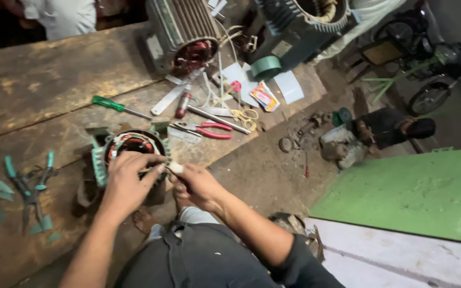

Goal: The person works on an electric motor stator, using pliers to adjust copper windings and a wooden stick to push insulation into slots. They repeatedly insert and adjust white insulating strips while handling the stator and tools on a cluttered workbench.

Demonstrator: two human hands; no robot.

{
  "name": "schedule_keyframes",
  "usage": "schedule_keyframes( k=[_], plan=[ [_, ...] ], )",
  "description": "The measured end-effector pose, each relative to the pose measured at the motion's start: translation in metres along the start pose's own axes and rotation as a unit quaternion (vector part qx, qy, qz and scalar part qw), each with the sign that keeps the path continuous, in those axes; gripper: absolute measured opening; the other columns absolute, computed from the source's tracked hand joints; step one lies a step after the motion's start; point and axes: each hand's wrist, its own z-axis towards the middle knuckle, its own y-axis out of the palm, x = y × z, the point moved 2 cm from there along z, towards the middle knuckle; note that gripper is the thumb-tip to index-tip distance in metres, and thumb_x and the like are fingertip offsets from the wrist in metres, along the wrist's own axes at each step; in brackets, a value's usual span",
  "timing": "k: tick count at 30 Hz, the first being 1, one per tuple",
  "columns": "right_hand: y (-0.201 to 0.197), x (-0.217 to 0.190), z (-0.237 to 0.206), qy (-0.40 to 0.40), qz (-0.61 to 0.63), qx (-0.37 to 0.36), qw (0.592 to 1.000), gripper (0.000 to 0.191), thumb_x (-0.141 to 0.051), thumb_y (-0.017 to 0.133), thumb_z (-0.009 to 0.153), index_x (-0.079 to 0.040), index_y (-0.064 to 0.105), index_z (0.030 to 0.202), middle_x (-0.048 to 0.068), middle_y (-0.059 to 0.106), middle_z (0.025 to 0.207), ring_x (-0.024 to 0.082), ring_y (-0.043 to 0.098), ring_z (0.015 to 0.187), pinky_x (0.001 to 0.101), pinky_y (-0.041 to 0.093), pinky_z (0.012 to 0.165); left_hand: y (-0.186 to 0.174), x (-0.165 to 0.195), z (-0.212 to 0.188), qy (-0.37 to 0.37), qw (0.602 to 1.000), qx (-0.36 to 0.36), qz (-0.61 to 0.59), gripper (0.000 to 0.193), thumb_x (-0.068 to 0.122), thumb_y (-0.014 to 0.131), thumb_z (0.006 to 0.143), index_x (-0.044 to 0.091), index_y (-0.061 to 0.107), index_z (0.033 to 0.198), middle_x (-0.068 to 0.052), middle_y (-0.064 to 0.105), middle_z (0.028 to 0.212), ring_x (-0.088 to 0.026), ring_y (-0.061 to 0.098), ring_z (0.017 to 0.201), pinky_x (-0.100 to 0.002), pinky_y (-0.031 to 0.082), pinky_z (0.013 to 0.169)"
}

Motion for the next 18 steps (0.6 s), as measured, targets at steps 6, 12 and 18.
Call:
schedule_keyframes(
  k=[6,12,18],
  plan=[
    [-0.014,-0.013,-0.017,-0.329,-0.425,0.050,0.842,0.038,-0.005,0.070,0.083,-0.004,0.063,0.120,0.015,0.064,0.108,0.036,0.065,0.095,0.0440,0.054,0.079,0.006,-0.013,-0.004,0.002,1.000,0.013,-0.016,0.021,0.026,0.075,0.086,0.015,0.078,0.103,-0.007,0.072,0.100,-0.027,0.063,0.106,-0.044,0.043,0.097],
    [0.011,0.003,0.003,-0.332,-0.424,0.039,0.842,0.040,-0.003,0.069,0.088,-0.002,0.061,0.127,0.018,0.063,0.119,0.037,0.064,0.105,0.0437,0.054,0.088,0.005,-0.026,-0.012,0.010,0.999,0.038,-0.025,0.020,0.026,0.076,0.086,0.015,0.078,0.103,-0.004,0.074,0.099,-0.025,0.063,0.105,-0.043,0.042,0.098],
    [0.011,0.021,0.012,-0.273,-0.349,0.084,0.893,0.028,-0.010,0.063,0.093,-0.002,0.063,0.120,0.017,0.067,0.107,0.032,0.067,0.096,0.0394,0.056,0.082,0.007,-0.040,-0.010,0.001,0.999,0.025,-0.042,0.020,0.025,0.076,0.086,0.017,0.079,0.103,0.000,0.073,0.095,-0.024,0.062,0.102,-0.043,0.041,0.097]
  ],
)
